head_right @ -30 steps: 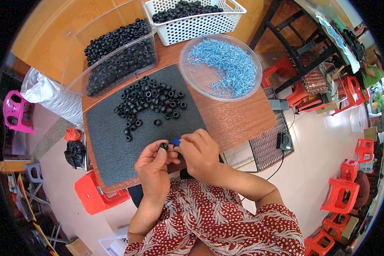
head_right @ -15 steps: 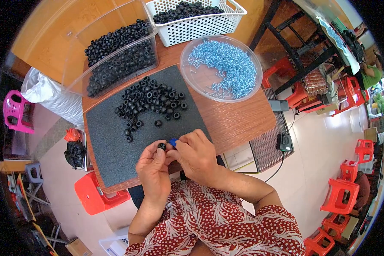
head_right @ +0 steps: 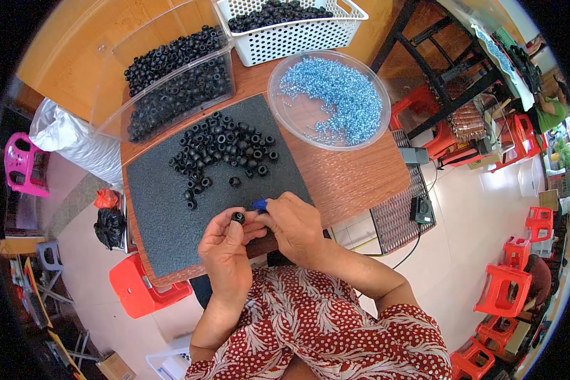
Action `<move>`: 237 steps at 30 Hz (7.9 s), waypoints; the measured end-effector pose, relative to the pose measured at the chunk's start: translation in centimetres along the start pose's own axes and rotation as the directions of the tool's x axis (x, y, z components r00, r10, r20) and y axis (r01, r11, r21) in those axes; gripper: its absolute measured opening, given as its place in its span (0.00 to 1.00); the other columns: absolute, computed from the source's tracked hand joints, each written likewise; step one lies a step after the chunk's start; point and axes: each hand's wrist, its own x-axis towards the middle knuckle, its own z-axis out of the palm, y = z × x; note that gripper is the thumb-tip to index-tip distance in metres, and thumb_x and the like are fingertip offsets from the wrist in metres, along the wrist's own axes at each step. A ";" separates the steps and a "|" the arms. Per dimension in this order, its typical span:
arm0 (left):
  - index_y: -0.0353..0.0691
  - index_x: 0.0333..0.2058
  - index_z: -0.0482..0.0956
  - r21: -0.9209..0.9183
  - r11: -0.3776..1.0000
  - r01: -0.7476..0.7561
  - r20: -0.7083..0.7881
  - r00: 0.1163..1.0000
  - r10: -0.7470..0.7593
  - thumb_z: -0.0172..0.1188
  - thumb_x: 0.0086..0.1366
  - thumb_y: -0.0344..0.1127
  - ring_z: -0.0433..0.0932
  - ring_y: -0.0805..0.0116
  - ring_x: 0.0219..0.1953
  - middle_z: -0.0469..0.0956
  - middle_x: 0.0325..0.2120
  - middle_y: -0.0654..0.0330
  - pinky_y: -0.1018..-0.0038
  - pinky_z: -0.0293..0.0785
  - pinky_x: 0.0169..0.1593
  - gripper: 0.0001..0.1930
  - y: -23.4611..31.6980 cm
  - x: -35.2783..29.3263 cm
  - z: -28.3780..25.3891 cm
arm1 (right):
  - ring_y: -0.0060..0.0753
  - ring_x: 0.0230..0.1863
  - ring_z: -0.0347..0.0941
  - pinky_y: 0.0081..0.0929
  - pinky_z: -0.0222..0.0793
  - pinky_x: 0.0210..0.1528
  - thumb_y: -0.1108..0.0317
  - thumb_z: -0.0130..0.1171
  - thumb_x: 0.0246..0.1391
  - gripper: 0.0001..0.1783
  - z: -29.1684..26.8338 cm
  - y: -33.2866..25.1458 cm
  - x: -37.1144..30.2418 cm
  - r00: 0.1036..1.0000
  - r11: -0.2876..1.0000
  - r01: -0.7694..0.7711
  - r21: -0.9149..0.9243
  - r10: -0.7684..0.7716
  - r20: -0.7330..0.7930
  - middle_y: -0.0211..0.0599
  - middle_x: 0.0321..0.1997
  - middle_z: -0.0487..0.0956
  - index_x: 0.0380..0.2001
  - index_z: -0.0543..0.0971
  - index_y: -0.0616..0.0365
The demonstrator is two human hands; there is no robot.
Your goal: The person attaches small blue crystals to black plastic beads by picking the crystals from a dish and pressing them into the beads by hand.
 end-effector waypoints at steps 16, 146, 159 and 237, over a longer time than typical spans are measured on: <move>0.30 0.44 0.73 -0.078 0.983 0.165 0.102 0.982 -0.157 0.55 0.63 0.30 0.76 0.72 0.33 0.77 0.34 0.56 0.76 0.72 0.36 0.12 -0.1 0.0 -0.6 | 0.16 0.31 0.71 0.15 0.69 0.34 0.77 0.54 0.55 0.02 0.5 -1.4 0.5 0.883 0.675 -0.373 0.637 0.470 0.019 0.30 0.33 0.76 0.32 0.75 0.64; 0.30 0.37 0.73 0.120 0.963 0.242 0.153 0.954 -0.259 0.56 0.62 0.30 0.73 0.75 0.24 0.77 0.25 0.55 0.81 0.69 0.27 0.09 -0.2 -0.8 0.1 | 0.31 0.37 0.67 0.26 0.64 0.38 0.79 0.62 0.44 0.08 -1.7 -0.5 -1.6 0.995 0.934 -0.102 0.341 0.096 0.035 0.37 0.36 0.77 0.30 0.75 0.63; 0.31 0.36 0.74 0.092 0.974 0.206 0.138 0.966 -0.217 0.55 0.62 0.31 0.72 0.77 0.26 0.77 0.27 0.59 0.82 0.69 0.32 0.09 -0.5 -0.8 0.3 | 0.41 0.37 0.69 0.31 0.66 0.38 0.67 0.68 0.36 0.23 -3.3 -0.3 0.1 0.984 0.995 0.053 0.084 -0.066 0.164 0.42 0.39 0.76 0.38 0.76 0.65; 0.29 0.35 0.77 0.275 0.957 -0.095 0.143 0.988 0.057 0.63 0.53 0.24 0.75 0.72 0.24 0.77 0.28 0.59 0.75 0.74 0.30 0.10 2.2 4.0 -1.7 | 0.39 0.27 0.67 0.30 0.63 0.30 0.74 0.65 0.40 0.09 -2.6 2.6 5.8 0.973 0.981 0.038 0.190 -0.079 0.217 0.39 0.25 0.72 0.27 0.77 0.62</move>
